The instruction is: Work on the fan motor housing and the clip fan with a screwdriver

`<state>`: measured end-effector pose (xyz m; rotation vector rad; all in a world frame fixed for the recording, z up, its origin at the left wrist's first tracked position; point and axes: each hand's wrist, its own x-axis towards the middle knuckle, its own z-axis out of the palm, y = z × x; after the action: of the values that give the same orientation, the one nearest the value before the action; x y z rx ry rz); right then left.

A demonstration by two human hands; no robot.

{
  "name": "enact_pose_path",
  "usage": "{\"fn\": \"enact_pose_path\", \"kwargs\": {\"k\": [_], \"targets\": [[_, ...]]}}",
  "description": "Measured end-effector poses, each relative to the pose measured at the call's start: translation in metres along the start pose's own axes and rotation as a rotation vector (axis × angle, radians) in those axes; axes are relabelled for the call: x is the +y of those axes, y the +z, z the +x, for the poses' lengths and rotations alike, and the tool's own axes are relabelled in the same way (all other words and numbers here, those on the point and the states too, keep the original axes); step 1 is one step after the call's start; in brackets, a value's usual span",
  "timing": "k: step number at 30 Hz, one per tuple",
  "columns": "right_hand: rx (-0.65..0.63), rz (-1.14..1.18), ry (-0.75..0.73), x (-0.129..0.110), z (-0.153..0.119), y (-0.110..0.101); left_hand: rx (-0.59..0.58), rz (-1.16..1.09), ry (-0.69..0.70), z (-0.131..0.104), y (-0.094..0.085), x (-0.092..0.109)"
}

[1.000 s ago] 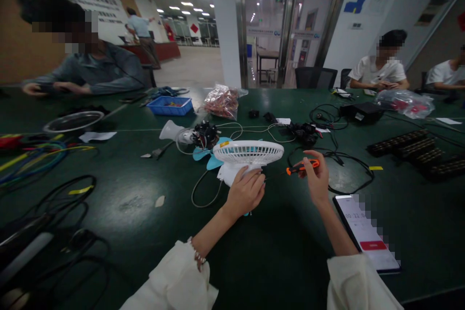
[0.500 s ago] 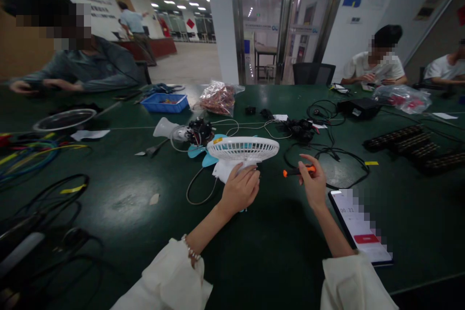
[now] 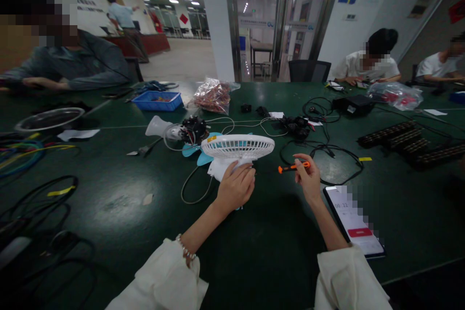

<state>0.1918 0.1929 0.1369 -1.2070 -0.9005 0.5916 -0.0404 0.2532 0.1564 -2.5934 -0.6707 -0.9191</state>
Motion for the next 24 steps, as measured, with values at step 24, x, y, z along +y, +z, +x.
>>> {"fn": "enact_pose_path", "kwargs": {"k": [24], "targets": [[0.023,0.124,0.019,0.0075,0.0049,0.0017,-0.007,-0.007,-0.008,0.0005,-0.0002,-0.0006]]}}
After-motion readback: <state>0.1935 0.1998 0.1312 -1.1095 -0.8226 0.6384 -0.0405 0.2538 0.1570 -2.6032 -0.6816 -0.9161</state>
